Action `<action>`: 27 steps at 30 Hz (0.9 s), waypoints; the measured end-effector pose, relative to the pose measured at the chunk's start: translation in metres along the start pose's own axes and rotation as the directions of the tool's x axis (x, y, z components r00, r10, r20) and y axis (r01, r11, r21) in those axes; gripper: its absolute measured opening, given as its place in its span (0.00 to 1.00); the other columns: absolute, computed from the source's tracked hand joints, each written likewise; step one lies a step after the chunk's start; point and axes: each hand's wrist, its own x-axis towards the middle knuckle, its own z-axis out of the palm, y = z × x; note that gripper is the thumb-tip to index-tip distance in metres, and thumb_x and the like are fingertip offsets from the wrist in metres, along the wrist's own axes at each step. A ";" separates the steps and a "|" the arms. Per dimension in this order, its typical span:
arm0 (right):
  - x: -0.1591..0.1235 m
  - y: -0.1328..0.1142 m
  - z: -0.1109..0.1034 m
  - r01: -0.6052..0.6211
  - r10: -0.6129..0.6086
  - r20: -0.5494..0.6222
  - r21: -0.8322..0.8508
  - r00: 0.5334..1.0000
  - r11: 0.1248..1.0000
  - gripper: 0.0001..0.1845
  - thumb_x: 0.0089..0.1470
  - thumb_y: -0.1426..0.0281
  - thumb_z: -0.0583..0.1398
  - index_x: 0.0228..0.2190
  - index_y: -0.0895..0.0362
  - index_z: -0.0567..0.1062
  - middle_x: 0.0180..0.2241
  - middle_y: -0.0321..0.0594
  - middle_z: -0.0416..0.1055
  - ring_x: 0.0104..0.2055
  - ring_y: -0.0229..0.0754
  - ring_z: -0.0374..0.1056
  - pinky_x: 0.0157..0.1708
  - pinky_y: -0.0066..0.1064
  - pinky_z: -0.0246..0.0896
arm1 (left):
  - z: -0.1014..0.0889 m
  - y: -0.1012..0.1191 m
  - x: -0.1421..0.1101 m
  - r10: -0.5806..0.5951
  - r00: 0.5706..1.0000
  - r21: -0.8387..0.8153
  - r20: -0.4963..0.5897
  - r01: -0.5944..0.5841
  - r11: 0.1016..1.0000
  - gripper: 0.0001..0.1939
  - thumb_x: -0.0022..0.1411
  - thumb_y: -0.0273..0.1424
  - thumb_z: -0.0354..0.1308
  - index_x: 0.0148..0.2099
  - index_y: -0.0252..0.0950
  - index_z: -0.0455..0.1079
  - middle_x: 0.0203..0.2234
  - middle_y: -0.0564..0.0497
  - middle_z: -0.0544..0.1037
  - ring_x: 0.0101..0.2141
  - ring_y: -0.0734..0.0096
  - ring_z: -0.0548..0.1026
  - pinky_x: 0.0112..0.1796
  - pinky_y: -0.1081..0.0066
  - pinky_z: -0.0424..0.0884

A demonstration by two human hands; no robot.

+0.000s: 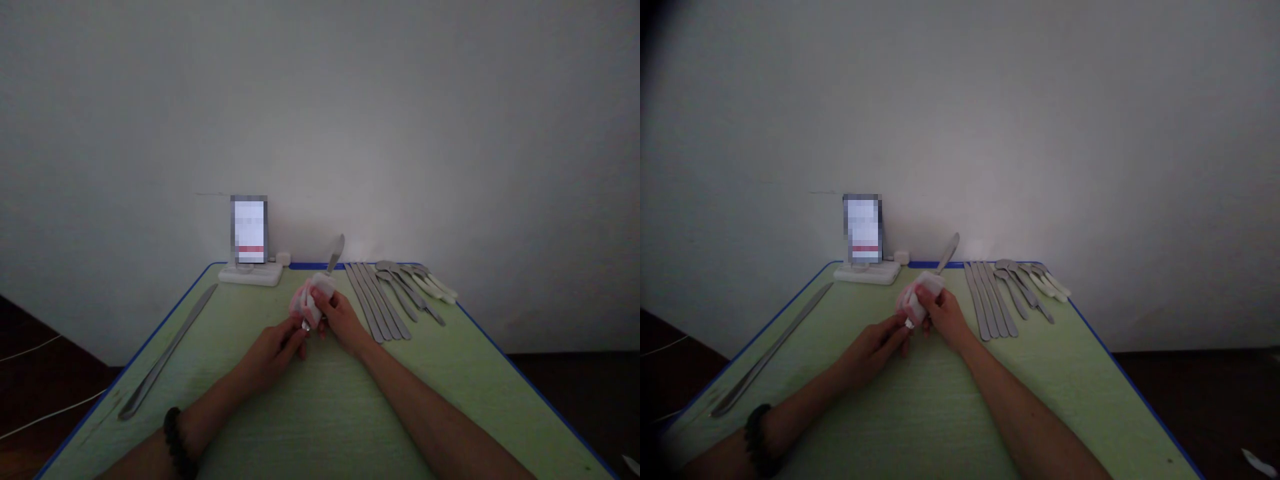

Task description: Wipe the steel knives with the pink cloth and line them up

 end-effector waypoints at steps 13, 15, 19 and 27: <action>-0.001 -0.002 -0.001 -0.068 0.055 0.107 0.124 0.993 0.990 0.13 0.40 0.65 0.65 0.28 0.59 0.71 0.20 0.33 0.67 0.17 0.31 0.59 0.14 0.23 0.57 | 0.005 -0.003 0.001 -0.126 0.990 -0.103 -0.060 0.120 0.987 0.15 0.61 0.42 0.48 0.37 0.34 0.64 0.21 0.54 0.72 0.23 0.71 0.70 0.26 0.75 0.63; -0.001 -0.002 0.000 -0.061 0.047 0.109 0.132 0.993 0.989 0.13 0.41 0.64 0.65 0.29 0.59 0.71 0.20 0.32 0.67 0.17 0.31 0.59 0.13 0.22 0.58 | 0.004 -0.002 0.003 -0.173 0.979 -0.081 -0.108 0.165 0.983 0.16 0.62 0.43 0.46 0.33 0.35 0.64 0.19 0.55 0.72 0.21 0.72 0.70 0.25 0.75 0.63; -0.001 -0.001 0.001 -0.043 0.029 0.117 0.121 0.993 0.992 0.14 0.43 0.63 0.64 0.29 0.60 0.71 0.21 0.33 0.67 0.17 0.30 0.59 0.13 0.22 0.59 | 0.003 -0.001 0.004 -0.169 0.973 -0.012 -0.159 0.169 0.986 0.19 0.63 0.42 0.43 0.27 0.37 0.63 0.16 0.55 0.72 0.19 0.72 0.69 0.24 0.75 0.61; 0.001 0.004 -0.001 -0.055 0.032 0.144 0.155 0.989 0.986 0.09 0.44 0.67 0.60 0.29 0.59 0.72 0.22 0.35 0.67 0.19 0.32 0.61 0.14 0.24 0.61 | 0.004 -0.001 0.003 -0.166 0.976 0.052 -0.143 0.174 0.983 0.15 0.63 0.37 0.41 0.27 0.38 0.61 0.16 0.55 0.70 0.20 0.71 0.68 0.26 0.74 0.60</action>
